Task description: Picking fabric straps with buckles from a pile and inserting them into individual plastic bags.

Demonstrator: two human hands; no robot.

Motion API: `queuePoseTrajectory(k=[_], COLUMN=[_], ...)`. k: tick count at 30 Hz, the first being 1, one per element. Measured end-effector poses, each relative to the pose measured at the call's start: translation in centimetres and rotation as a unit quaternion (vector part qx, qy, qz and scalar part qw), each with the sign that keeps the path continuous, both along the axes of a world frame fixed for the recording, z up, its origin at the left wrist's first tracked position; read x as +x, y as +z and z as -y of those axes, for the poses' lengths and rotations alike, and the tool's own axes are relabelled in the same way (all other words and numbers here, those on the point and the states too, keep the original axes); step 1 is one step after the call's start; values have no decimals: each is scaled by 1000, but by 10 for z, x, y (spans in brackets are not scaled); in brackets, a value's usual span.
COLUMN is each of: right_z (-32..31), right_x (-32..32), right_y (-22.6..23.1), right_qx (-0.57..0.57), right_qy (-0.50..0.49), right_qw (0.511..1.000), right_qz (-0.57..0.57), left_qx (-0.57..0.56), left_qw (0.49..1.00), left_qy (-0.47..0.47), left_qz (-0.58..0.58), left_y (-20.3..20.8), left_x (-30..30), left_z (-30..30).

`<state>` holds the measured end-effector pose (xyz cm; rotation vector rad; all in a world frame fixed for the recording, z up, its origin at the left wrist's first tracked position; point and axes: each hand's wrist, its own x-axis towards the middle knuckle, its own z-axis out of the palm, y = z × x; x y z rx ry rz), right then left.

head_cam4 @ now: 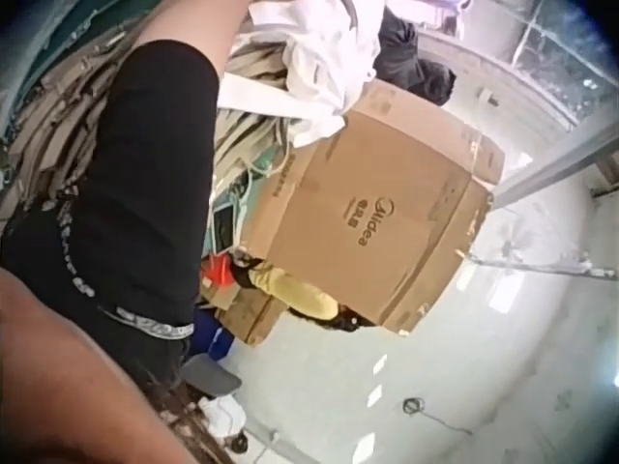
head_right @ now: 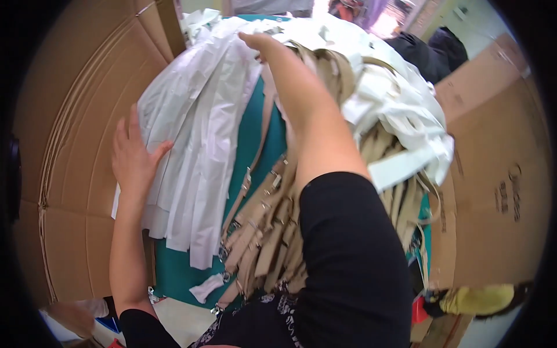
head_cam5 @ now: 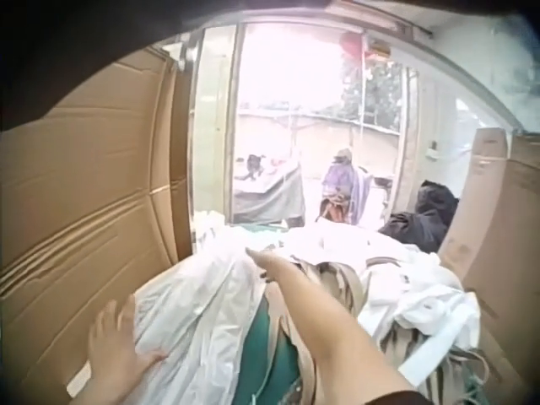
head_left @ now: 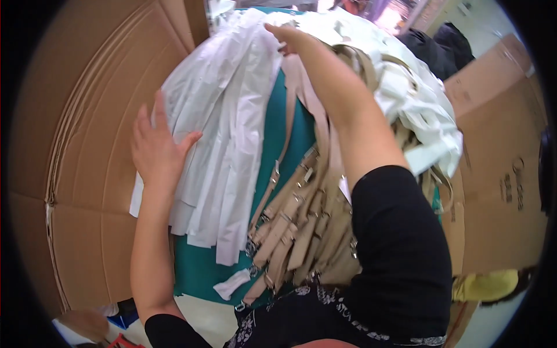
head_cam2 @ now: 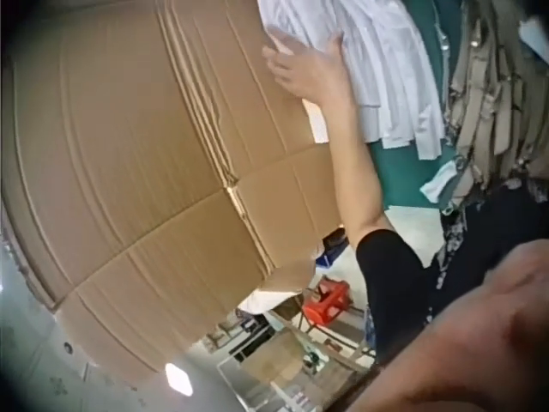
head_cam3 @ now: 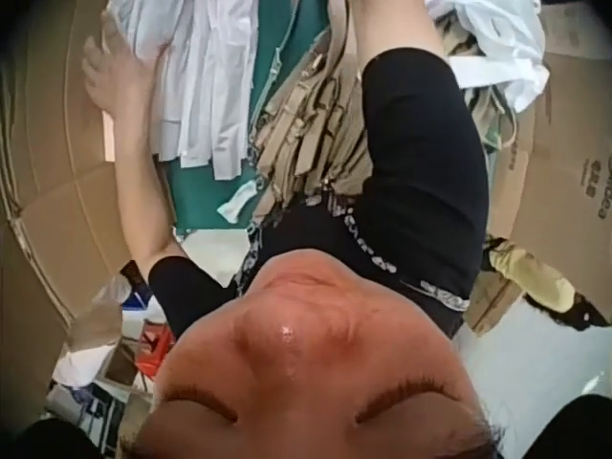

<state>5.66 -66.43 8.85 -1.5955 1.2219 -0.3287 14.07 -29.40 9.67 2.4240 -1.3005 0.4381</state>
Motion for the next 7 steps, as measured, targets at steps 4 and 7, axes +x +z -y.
queuePoseTrajectory(k=[4, 7], right_z=[-33, -120], right_x=[-87, -172], right_y=[79, 159], right_qx=[-100, -182], right_qy=[234, 191], right_qw=[967, 962], right_qz=[-15, -71], left_qx=[11, 307], left_qw=[931, 872], left_qy=[-353, -362], left_qz=[94, 118], left_y=[-32, -55], left_x=[-62, -64], left_z=[-3, -18])
